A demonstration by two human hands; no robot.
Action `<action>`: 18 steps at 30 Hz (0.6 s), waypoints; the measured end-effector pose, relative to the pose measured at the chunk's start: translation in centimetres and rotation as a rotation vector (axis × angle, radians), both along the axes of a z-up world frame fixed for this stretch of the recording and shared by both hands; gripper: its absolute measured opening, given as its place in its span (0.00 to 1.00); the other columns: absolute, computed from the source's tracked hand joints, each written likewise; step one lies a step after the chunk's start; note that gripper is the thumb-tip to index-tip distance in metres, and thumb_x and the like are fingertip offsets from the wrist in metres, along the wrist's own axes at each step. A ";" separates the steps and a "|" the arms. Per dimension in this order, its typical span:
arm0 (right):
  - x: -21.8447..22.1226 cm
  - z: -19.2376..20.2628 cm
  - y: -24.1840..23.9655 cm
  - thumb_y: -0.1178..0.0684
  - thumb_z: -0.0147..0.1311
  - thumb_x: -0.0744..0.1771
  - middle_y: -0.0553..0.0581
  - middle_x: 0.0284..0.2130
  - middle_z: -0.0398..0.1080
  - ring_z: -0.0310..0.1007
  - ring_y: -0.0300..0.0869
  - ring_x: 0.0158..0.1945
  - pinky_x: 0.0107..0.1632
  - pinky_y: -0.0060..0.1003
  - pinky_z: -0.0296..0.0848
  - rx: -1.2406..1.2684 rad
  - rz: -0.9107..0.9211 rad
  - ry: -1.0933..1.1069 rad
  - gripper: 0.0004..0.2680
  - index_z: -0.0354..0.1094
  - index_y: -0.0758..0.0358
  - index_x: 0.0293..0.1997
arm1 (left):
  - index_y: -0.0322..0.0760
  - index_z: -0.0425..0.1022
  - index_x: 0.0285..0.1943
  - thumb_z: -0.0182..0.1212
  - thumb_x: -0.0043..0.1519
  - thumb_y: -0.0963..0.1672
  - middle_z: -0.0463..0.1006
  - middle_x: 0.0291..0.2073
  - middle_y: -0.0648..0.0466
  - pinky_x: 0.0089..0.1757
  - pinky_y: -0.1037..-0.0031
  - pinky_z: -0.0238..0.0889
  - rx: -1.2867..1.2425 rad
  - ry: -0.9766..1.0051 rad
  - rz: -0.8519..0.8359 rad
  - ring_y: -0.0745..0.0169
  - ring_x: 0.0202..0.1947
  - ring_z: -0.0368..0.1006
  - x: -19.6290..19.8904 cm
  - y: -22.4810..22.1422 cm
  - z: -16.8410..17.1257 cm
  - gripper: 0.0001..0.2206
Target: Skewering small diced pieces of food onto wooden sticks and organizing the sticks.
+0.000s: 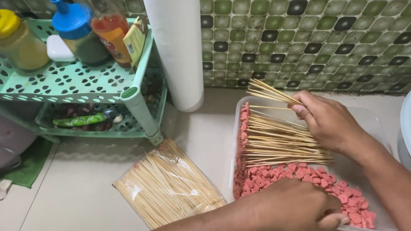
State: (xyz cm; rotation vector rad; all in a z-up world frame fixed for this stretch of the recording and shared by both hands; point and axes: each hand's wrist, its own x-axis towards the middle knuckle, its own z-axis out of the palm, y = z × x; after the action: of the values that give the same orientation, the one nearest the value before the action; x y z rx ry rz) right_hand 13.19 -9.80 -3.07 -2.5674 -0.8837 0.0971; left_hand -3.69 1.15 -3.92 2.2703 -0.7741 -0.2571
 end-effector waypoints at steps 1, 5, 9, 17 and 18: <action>0.0 -0.2 0.0 0.50 0.45 0.70 0.51 0.36 0.78 0.77 0.48 0.38 0.41 0.47 0.70 0.003 -0.001 0.002 0.07 0.66 0.53 0.52 | 0.33 0.78 0.40 0.42 0.65 0.49 0.83 0.36 0.44 0.45 0.51 0.69 0.003 0.002 -0.001 0.40 0.37 0.79 0.1 -0.1 -0.2 0.19; -0.1 -0.4 0.2 0.50 0.46 0.70 0.49 0.41 0.78 0.78 0.49 0.41 0.42 0.49 0.70 -0.026 0.039 -0.049 0.05 0.65 0.54 0.48 | 0.35 0.79 0.42 0.40 0.66 0.50 0.83 0.37 0.44 0.44 0.51 0.70 0.029 -0.002 0.000 0.41 0.38 0.79 0.3 -0.4 -0.8 0.21; -0.4 -0.1 0.5 0.49 0.45 0.71 0.51 0.39 0.77 0.76 0.51 0.38 0.41 0.52 0.68 -0.074 0.037 -0.077 0.05 0.63 0.54 0.46 | 0.38 0.78 0.42 0.40 0.66 0.51 0.84 0.37 0.44 0.43 0.51 0.70 0.066 0.026 0.020 0.39 0.38 0.80 0.4 -0.4 -0.6 0.20; -0.3 -1.5 0.4 0.52 0.48 0.69 0.49 0.35 0.77 0.76 0.50 0.36 0.38 0.51 0.70 -0.015 0.108 -0.263 0.03 0.64 0.55 0.45 | 0.37 0.79 0.42 0.40 0.66 0.51 0.84 0.37 0.45 0.42 0.51 0.71 0.059 -0.012 0.001 0.41 0.37 0.80 0.6 -0.6 -1.2 0.20; -0.3 -1.6 0.4 0.52 0.49 0.68 0.50 0.36 0.77 0.76 0.51 0.37 0.39 0.51 0.70 -0.027 0.125 -0.305 0.04 0.63 0.55 0.45 | 0.38 0.78 0.41 0.41 0.66 0.51 0.84 0.35 0.46 0.40 0.52 0.72 0.064 -0.018 0.003 0.41 0.35 0.80 0.6 -0.7 -1.3 0.20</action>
State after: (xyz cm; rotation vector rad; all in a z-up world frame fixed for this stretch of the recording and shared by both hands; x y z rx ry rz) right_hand 12.87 -9.39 -4.67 -2.5911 -1.1600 -0.2545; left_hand -3.06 0.49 -5.23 2.3369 -0.7816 -0.2633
